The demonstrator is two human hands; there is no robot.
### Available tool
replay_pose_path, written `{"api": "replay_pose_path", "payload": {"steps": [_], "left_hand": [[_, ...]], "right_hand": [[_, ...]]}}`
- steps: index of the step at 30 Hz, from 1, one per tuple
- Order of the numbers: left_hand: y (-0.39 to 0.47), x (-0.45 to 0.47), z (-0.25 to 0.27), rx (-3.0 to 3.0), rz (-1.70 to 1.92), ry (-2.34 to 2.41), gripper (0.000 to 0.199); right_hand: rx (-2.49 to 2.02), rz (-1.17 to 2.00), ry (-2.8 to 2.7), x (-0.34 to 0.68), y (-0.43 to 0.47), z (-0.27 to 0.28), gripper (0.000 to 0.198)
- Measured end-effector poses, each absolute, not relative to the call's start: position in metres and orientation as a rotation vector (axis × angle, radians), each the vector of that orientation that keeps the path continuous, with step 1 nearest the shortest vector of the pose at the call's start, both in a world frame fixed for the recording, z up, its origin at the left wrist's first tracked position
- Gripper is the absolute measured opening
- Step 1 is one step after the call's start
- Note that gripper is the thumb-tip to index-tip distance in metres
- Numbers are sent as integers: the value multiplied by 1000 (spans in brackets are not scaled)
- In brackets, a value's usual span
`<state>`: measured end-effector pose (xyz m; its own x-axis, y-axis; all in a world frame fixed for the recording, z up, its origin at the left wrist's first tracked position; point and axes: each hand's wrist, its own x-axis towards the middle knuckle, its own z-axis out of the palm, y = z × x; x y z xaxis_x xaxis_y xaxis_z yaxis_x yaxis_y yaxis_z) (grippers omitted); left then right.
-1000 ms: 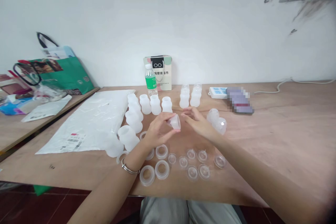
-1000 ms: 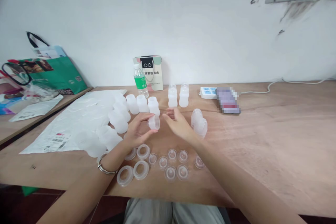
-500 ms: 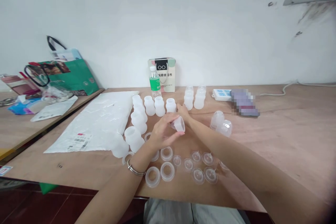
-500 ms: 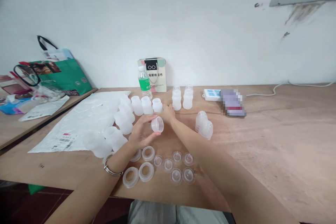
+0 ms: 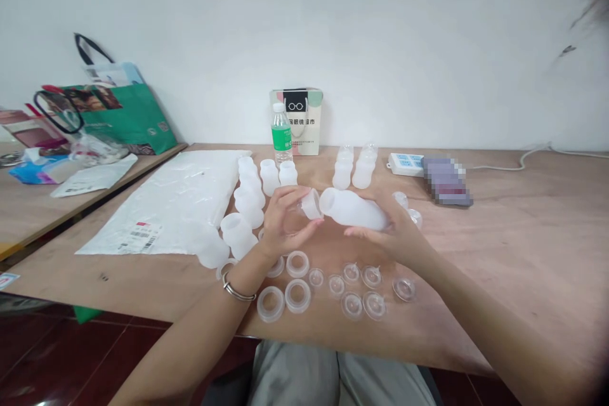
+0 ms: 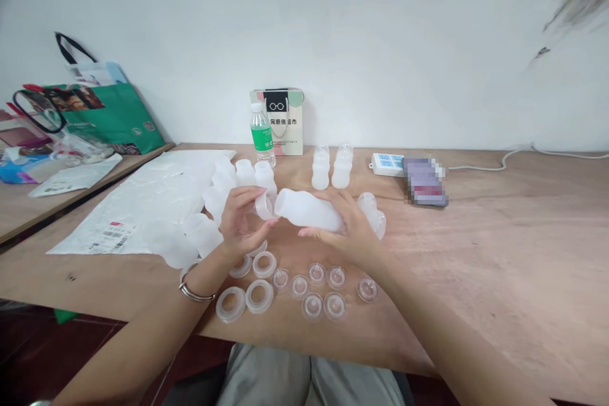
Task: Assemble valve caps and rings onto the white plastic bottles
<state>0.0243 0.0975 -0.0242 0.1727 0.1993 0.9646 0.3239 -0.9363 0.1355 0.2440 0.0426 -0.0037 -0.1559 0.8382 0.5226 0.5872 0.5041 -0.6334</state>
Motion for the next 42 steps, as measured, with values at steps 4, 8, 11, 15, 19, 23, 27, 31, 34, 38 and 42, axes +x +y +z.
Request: {"api": "replay_pose_path", "payload": {"steps": [4, 8, 11, 15, 19, 23, 27, 31, 34, 38, 42], "left_hand": [[95, 26, -18, -2451, -1719, -351, 50], [94, 25, -15, -2649, -1615, -244, 54], [94, 20, -13, -2761, -1601, -223, 56], [95, 14, -10, -2808, -1656, -249, 51], [95, 11, -11, -2899, -1626, -407, 41], [96, 13, -15, -3026, -1676, -519, 34], [98, 15, -18, -3134, -1694, -610, 33], [97, 16, -16, -3195, -1656, -733, 30], [96, 17, -16, -3290, -1593, -940, 28], [97, 19, -16, -3474, -1365, -1155, 34], [97, 21, -14, -3379, -1418, -961, 31]], "right_hand": [[-1087, 67, -1980, 257, 37, -14, 50], [-993, -33, -2044, 258, 33, -21, 54], [-885, -12, -2020, 257, 29, -26, 60], [-794, 3, -2014, 259, 29, -29, 58], [-749, -66, -2044, 264, 31, -26, 56], [-743, -38, -2061, 266, 32, -26, 55], [-742, 74, -2069, 265, 32, -27, 57], [-755, 105, -2070, 264, 32, -27, 52], [-769, 78, -2108, 264, 31, -27, 48], [-777, 33, -2158, 266, 32, -29, 43], [-858, 82, -2051, 265, 34, -30, 40]]}}
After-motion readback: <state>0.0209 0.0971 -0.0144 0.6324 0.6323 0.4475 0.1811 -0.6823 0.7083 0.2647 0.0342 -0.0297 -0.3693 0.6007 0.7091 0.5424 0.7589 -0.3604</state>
